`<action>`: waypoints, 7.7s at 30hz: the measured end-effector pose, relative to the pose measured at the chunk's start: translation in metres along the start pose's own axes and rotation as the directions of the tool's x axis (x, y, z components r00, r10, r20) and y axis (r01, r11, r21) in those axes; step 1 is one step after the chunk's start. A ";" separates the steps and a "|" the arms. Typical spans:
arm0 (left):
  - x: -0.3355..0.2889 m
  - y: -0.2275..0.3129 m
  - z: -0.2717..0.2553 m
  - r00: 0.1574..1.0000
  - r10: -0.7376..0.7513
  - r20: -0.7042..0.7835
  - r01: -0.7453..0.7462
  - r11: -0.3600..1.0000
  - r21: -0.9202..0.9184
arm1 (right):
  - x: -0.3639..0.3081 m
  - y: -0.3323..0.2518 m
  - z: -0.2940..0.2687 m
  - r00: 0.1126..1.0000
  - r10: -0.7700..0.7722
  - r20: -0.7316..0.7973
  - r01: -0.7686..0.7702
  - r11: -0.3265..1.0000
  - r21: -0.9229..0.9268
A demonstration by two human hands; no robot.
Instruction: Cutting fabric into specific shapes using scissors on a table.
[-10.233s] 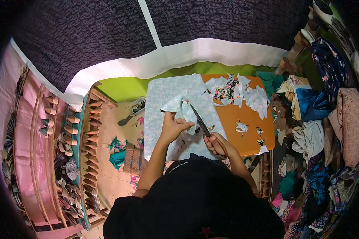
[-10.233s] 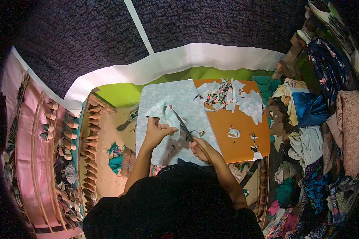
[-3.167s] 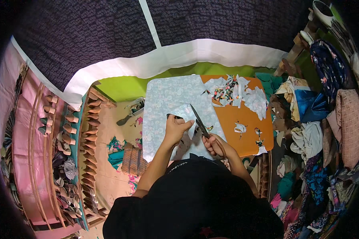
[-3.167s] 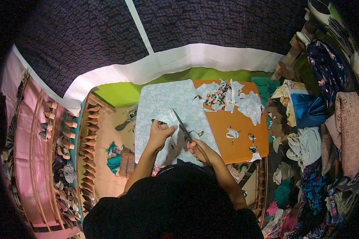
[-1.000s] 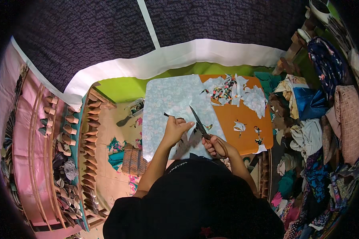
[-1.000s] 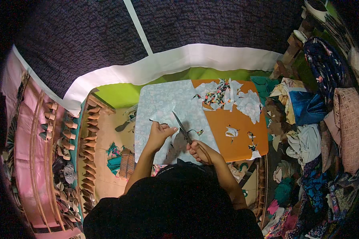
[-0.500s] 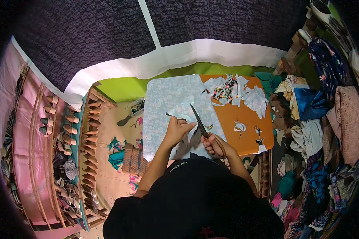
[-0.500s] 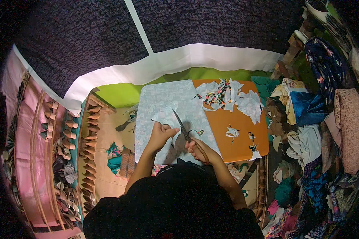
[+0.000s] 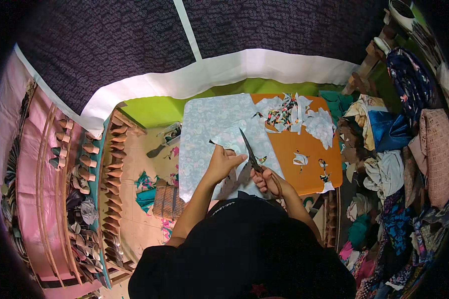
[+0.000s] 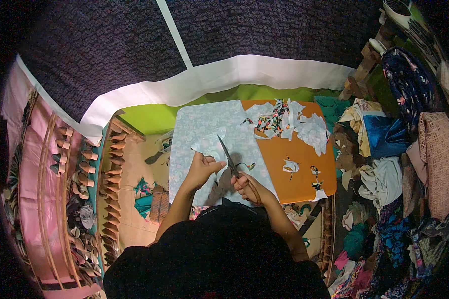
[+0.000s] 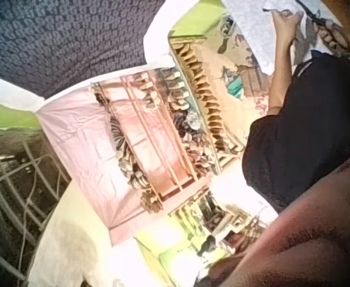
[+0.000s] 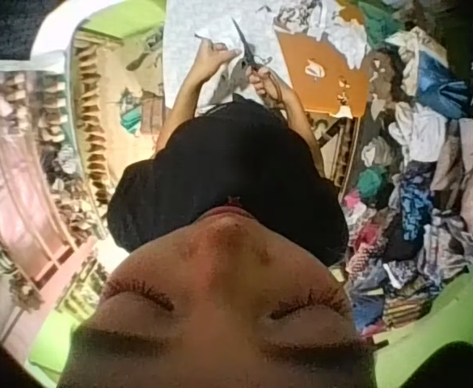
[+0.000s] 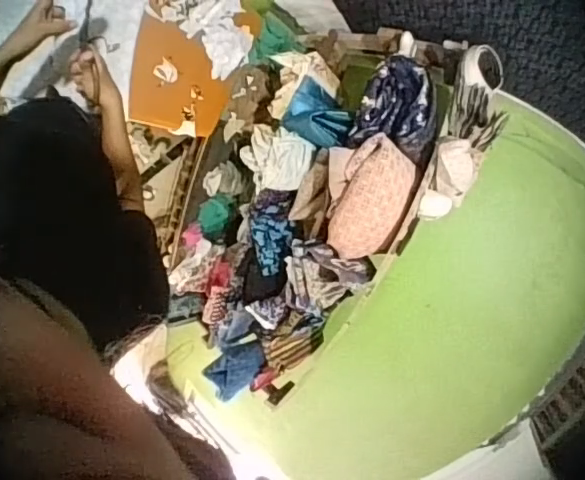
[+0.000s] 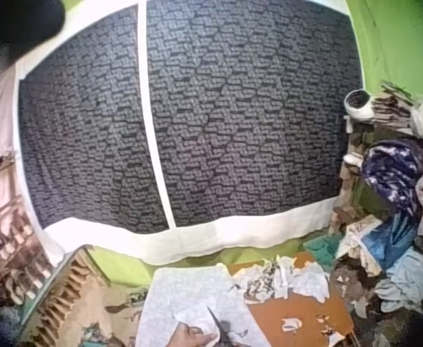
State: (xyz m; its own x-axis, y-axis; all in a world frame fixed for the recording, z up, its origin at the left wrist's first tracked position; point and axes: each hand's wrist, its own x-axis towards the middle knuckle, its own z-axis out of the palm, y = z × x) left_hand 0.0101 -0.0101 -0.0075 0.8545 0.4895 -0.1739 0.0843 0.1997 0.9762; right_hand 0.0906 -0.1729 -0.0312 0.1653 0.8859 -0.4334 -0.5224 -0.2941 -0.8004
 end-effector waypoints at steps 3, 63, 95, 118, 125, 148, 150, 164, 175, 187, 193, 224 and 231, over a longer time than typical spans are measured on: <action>0.000 -0.001 -0.001 1.000 -0.003 -0.003 0.003 1.000 0.012 | -0.005 -0.005 0.002 0.999 -0.048 0.012 0.048 0.999 -0.026; 0.005 -0.008 0.007 0.977 0.060 -0.204 -0.033 0.991 0.131 | 0.001 -0.001 0.006 0.999 -0.032 0.014 0.032 0.999 0.018; 0.003 -0.014 0.003 0.981 0.074 -0.182 -0.044 0.986 0.160 | 0.000 0.004 0.004 0.993 -0.109 -0.035 0.104 0.985 -0.137; -0.001 -0.009 0.005 0.990 0.064 -0.124 -0.039 0.980 0.193 | -0.005 -0.001 0.007 0.988 -0.155 -0.027 0.145 0.963 -0.226; -0.006 -0.008 0.005 0.995 0.040 -0.088 -0.022 0.980 0.199 | -0.007 0.002 0.001 0.992 -0.125 -0.014 0.119 0.972 -0.200; -0.001 -0.015 0.000 0.964 0.068 -0.258 -0.073 0.997 -0.010 | -0.009 0.013 0.001 0.992 -0.096 0.084 0.099 0.995 -0.031; -0.002 -0.016 -0.002 0.981 0.062 -0.185 -0.062 0.998 0.009 | -0.007 0.020 -0.004 0.977 -0.182 0.108 0.184 0.983 -0.015; -0.004 -0.003 -0.003 0.977 0.052 -0.205 -0.031 0.994 0.105 | -0.009 0.005 0.007 0.995 -0.093 0.036 0.096 0.988 -0.124; 0.001 -0.014 -0.007 0.982 0.036 -0.183 -0.015 0.993 0.113 | -0.007 0.007 0.007 0.994 -0.102 0.050 0.102 0.995 0.002; -0.005 -0.001 -0.007 0.999 -0.006 -0.037 0.007 1.000 0.017 | -0.011 0.001 0.006 0.996 -0.077 0.049 0.081 0.993 -0.087; -0.007 0.000 -0.007 1.000 -0.017 -0.027 0.019 0.994 0.106 | -0.011 0.001 0.003 0.996 -0.079 0.036 0.083 0.989 -0.124; -0.001 -0.005 -0.017 0.994 0.100 -0.040 -0.103 0.993 -0.056 | -0.013 0.008 -0.006 0.992 -0.084 0.094 0.098 0.984 -0.152; -0.002 -0.002 -0.014 0.995 0.100 -0.028 -0.101 0.994 -0.044 | -0.008 0.011 0.002 0.993 -0.117 -0.005 0.115 0.980 -0.162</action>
State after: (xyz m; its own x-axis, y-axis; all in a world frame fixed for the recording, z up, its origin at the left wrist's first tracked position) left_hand 0.0008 0.0002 -0.0104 0.8438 0.5307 -0.0793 -0.0248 0.1862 0.9822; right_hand 0.0819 -0.1821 -0.0354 0.2299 0.9124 -0.3386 -0.3578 -0.2443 -0.9013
